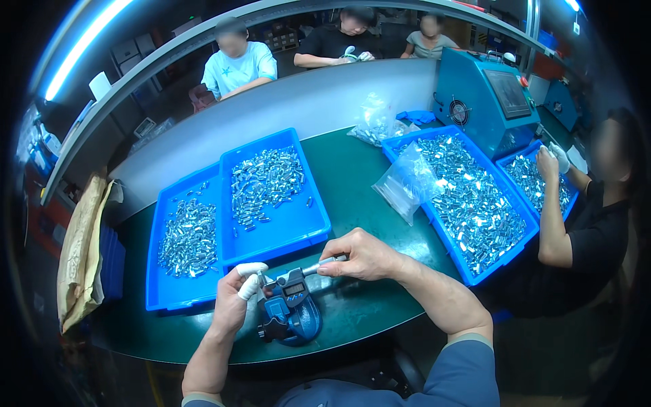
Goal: The person measures small metal components with a digital micrometer for quality inspection.
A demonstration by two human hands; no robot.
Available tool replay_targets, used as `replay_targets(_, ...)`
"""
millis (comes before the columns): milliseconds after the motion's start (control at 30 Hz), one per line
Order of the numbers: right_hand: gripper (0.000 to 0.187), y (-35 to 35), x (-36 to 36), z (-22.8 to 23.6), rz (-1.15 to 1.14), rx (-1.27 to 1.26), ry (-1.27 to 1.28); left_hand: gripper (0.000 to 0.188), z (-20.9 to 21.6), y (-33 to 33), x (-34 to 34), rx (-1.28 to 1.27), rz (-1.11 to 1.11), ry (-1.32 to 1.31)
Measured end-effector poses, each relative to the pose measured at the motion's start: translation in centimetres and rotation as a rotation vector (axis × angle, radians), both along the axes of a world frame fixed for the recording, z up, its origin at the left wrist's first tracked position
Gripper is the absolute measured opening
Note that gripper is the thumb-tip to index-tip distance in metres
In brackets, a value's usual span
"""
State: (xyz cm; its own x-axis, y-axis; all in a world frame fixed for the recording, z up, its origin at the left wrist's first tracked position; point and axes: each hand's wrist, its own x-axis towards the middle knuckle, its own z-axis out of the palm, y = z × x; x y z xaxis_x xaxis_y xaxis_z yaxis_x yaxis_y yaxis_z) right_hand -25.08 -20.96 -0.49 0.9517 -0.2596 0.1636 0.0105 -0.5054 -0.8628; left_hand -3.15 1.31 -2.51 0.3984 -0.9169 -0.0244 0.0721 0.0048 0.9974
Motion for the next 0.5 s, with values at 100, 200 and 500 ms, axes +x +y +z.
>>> replay_targets(100,0.025,-0.03,0.0,-0.03,-0.005,0.005,0.011,0.028,-0.13,-0.11,-0.02,0.002,-0.004,-0.005)
replay_targets(200,0.025,-0.08,0.06,0.03,-0.004,0.007,0.017,0.028,-0.1,-0.14,-0.03,-0.006,-0.002,-0.003)
replay_targets(500,0.031,-0.13,0.12,-0.67,-0.003,-0.012,-0.046,0.027,-0.15,-0.13,-0.02,0.012,-0.003,0.013)
